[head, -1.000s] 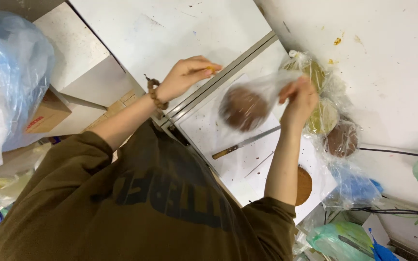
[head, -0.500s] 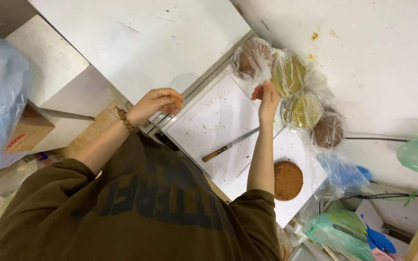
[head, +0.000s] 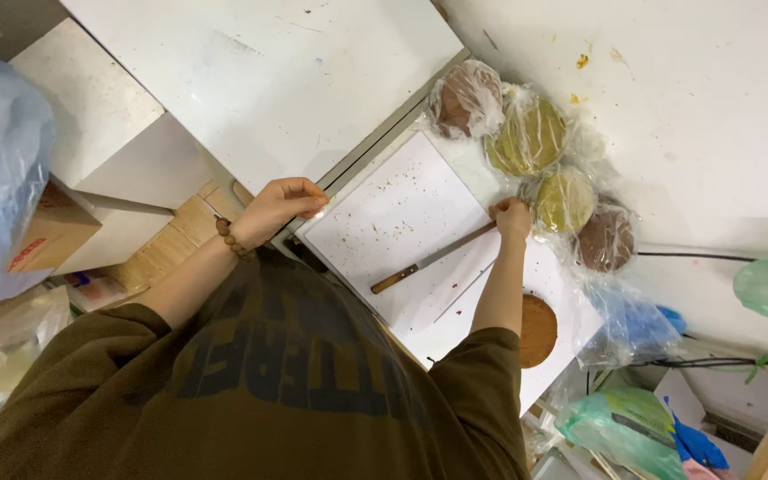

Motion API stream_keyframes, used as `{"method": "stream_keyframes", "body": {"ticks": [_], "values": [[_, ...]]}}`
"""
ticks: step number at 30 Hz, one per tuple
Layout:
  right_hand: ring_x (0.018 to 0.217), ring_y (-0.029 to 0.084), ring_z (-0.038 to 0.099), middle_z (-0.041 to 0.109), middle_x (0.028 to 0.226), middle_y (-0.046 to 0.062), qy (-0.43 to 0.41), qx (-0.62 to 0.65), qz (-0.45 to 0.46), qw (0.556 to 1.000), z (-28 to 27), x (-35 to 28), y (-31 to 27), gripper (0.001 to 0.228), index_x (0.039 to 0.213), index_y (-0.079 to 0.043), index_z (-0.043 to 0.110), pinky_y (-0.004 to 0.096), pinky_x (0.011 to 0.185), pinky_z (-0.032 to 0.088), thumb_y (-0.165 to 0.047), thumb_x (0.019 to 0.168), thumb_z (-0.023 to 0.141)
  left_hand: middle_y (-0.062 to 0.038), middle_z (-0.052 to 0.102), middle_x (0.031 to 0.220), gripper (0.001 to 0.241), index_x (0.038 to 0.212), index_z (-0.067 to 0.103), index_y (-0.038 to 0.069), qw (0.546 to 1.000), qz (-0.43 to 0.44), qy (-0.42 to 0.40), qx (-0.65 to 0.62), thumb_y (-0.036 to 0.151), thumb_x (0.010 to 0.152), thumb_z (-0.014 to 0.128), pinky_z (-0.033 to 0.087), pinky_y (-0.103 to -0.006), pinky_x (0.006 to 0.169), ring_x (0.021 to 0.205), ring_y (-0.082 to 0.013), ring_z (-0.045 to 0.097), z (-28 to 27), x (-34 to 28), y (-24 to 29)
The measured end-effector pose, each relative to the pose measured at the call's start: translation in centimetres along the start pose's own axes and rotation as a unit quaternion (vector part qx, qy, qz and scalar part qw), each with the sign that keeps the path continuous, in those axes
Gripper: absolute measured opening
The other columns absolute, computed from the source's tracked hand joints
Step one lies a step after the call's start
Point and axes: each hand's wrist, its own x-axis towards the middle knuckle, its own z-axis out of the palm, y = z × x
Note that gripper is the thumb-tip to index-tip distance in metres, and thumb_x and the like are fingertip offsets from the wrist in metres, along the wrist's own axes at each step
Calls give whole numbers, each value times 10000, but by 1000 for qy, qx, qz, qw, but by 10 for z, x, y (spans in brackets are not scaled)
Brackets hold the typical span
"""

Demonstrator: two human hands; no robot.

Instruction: The recorder unpacks several cake layers from plastic bags and prepares them on a workbench by slicing them with a knife.

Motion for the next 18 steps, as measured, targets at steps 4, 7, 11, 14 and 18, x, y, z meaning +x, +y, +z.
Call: {"method": "stream_keyframes", "body": {"ticks": [4,7,11,14,18], "values": [[908,318,684,729,1008,137,83,42,-74,993,-10,5,-15,145,1040,-81,689,454,783,538,-180,956,752,-156,745,1116,186,1072,771,56,997,-11,60,38,181,936,750,574,-284,875,971,-169,689,-6,-2,-13],[795,211,675,727,938,104,134,239,-130,953,-39,-16,-51,128,1052,-62,592,359,672,547,-105,1007,704,-124,574,1389,170,945,778,89,985,68,101,126,248,888,771,570,-309,981,1174,-187,629,-4,-8,-14],[671,110,605,721,914,99,76,457,-162,871,-64,-59,-125,139,1092,-73,527,254,554,490,-51,1039,654,-122,483,1521,201,927,804,121,974,58,132,174,309,865,772,482,-422,1068,1276,-277,553,-2,-11,-13],[533,58,466,743,902,118,-40,558,-176,810,-63,-101,-187,237,1181,-103,480,211,469,367,-33,1007,626,-133,520,1501,243,880,802,115,950,84,151,259,356,848,802,375,-537,1144,1412,-347,420,-1,-3,-12],[510,43,388,726,991,151,-286,647,-100,700,-34,-169,-267,306,1270,-94,520,198,450,313,-64,988,634,-137,485,1535,204,837,835,136,905,156,185,350,329,775,846,225,-604,1173,1449,-418,310,5,-3,-13]]}}
